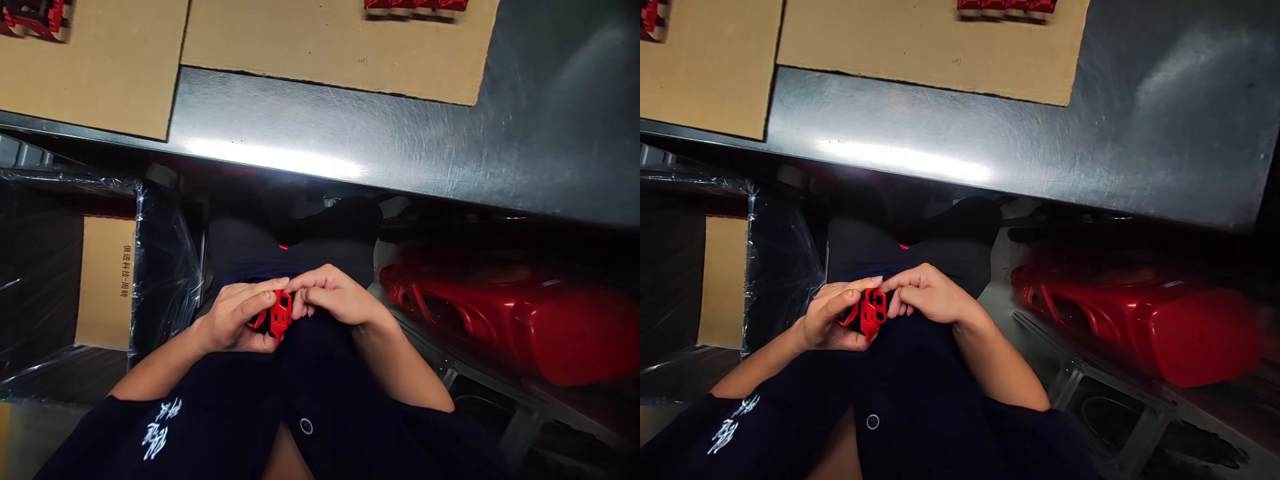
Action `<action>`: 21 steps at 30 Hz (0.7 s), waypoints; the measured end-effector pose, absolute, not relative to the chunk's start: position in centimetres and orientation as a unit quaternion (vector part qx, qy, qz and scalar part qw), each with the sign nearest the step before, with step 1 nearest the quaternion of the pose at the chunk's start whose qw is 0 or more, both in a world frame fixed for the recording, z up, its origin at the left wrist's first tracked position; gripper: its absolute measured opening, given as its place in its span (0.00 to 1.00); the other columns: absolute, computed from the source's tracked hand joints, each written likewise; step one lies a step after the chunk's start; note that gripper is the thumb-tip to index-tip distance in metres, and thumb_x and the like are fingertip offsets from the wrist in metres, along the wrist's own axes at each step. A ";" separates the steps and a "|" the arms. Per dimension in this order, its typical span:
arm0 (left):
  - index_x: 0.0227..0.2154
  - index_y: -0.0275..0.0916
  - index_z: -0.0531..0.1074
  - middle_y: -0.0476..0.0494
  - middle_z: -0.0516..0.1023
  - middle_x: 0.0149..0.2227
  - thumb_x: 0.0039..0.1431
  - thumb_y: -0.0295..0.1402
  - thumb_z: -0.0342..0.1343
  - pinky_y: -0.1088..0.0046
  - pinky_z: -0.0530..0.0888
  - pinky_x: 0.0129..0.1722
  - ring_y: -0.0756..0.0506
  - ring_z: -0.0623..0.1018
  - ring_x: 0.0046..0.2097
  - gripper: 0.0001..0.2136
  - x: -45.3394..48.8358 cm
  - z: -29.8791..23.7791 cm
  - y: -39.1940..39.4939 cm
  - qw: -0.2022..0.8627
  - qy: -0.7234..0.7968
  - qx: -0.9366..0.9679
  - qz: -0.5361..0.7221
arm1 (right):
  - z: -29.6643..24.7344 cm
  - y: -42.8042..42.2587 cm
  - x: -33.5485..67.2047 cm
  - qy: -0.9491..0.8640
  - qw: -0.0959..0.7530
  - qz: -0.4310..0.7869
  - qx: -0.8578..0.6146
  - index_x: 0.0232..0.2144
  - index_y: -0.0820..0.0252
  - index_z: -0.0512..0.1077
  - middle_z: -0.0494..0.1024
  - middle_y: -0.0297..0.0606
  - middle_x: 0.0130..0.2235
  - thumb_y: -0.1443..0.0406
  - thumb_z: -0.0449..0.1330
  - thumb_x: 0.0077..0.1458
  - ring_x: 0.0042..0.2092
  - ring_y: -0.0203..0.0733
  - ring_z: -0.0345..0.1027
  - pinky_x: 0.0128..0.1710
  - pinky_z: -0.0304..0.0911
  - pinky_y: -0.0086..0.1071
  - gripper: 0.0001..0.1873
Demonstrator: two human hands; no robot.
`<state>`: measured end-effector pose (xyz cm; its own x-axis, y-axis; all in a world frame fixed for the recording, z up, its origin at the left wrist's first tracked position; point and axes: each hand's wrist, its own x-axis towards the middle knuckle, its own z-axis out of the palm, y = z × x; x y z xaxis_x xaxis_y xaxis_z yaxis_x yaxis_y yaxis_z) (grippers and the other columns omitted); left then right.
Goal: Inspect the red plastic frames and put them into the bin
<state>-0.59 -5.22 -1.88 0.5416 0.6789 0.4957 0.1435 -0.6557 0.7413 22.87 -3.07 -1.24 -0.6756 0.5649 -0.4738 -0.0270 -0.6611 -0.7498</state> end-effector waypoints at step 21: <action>0.62 0.46 0.58 0.26 0.66 0.66 0.55 0.31 0.69 0.62 0.79 0.50 0.40 0.81 0.53 0.35 0.0 -4.7 -5.8 0.480 0.338 0.646 0.487 | -0.8 -4.7 19.4 -0.242 0.280 0.846 -0.385 0.36 0.59 0.77 0.78 0.32 0.33 0.60 0.78 0.44 0.32 0.32 0.69 0.34 0.67 0.28 0.19</action>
<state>0.01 -5.78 -4.68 0.2968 0.9051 0.3044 -0.0300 -0.3098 0.9503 19.38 -4.72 -0.83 -0.5471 0.6590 -0.5160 -0.2866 -0.7267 -0.6243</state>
